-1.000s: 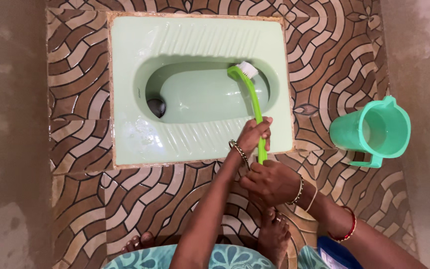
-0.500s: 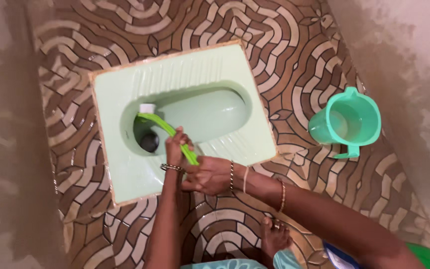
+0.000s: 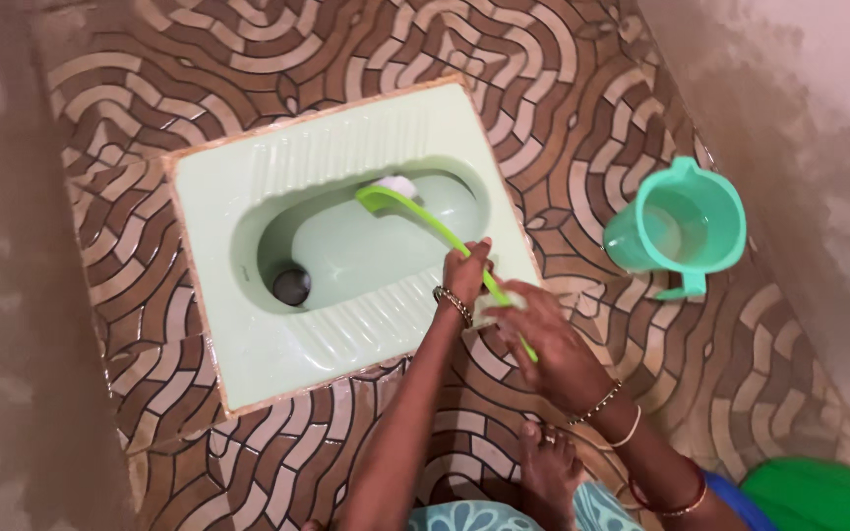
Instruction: The person cleans a squat toilet using a green brush, scrubbing the interior and the rim while occasionally rinsing with water from a green mug.
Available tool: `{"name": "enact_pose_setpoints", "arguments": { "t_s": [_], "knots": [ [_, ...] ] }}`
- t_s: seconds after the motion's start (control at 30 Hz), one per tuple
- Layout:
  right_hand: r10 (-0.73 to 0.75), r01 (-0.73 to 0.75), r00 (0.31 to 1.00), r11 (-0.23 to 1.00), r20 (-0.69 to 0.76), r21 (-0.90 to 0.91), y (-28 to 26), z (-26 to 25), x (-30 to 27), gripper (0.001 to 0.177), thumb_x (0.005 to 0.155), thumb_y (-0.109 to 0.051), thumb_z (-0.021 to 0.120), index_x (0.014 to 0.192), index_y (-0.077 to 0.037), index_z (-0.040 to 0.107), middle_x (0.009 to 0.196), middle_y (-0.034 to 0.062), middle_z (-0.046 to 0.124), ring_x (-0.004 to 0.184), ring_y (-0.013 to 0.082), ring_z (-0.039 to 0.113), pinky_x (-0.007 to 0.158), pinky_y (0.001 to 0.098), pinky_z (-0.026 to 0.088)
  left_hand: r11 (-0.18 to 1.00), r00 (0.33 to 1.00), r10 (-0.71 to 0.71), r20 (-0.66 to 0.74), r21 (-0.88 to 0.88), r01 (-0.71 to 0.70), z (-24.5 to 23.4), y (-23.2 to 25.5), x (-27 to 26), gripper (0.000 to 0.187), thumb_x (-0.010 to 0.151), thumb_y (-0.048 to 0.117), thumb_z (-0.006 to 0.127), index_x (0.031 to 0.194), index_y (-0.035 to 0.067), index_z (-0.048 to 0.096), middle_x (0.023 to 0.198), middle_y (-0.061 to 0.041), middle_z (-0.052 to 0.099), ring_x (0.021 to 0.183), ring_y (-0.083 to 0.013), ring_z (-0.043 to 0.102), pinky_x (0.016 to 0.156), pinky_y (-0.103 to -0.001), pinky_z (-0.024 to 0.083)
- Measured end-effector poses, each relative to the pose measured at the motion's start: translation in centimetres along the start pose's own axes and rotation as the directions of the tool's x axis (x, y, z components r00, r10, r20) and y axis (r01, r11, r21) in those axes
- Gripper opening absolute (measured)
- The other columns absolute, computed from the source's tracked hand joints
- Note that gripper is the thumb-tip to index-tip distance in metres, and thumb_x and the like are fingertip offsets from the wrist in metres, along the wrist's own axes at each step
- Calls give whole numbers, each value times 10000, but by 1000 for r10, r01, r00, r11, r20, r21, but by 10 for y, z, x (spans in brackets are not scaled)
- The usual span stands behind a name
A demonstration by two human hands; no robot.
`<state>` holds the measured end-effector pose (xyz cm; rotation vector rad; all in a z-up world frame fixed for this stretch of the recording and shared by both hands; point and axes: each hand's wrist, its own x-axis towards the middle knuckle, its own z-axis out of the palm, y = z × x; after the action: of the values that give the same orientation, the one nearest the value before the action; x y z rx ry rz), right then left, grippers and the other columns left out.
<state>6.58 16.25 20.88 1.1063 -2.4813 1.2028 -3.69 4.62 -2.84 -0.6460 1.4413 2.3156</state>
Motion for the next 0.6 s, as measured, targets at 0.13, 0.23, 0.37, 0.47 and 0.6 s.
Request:
{"name": "enact_pose_setpoints", "arguments": {
  "t_s": [0.13, 0.23, 0.37, 0.47, 0.6],
  "knots": [
    [679, -707, 705, 695, 205, 130, 0, -5, -5, 428, 953, -114, 623, 1372, -190, 582, 1081, 150, 695, 914, 300, 716, 785, 386, 589, 999, 983, -40, -177, 3, 41, -5, -21, 22, 146, 931, 245, 658, 953, 155, 546, 633, -54, 576, 450, -259, 638, 376, -333, 416],
    [803, -920, 383, 374, 456, 114, 20, 11, 4, 444, 1036, -157, 558, 1463, -272, 532, 994, 209, 668, 873, 337, 689, 797, 398, 585, 993, 970, 96, -223, 91, -77, -44, -35, 54, 172, 937, 195, 584, 844, 51, 577, 625, -70, 594, 475, -264, 674, 377, -345, 432],
    [507, -532, 839, 840, 198, 102, 53, 61, 24, 498, 950, -83, 592, 1394, -308, 581, 1163, 92, 694, 922, 250, 691, 754, 396, 572, 986, 874, 121, -470, -44, -160, -135, -8, 85, 199, 927, 148, 553, 787, 7, 537, 627, -78, 559, 498, -279, 681, 423, -373, 505],
    [517, -518, 790, 851, 331, -92, 53, 93, 54, 502, 986, -68, 555, 1383, -372, 597, 1040, 90, 695, 879, 268, 700, 749, 417, 571, 939, 759, 137, -637, -161, -305, -181, 15, 74, 219, 943, 119, 595, 781, -20, 547, 646, -80, 565, 498, -245, 598, 479, -381, 554],
    [423, -341, 773, 905, 472, -253, 47, 95, 78, 526, 893, -22, 566, 1326, -317, 608, 1015, 120, 676, 905, 293, 708, 700, 447, 559, 849, 698, 52, -714, -337, -407, -187, 16, 50, 143, 964, 96, 574, 849, 12, 569, 663, -51, 526, 525, -196, 543, 503, -361, 548]
  ]
}}
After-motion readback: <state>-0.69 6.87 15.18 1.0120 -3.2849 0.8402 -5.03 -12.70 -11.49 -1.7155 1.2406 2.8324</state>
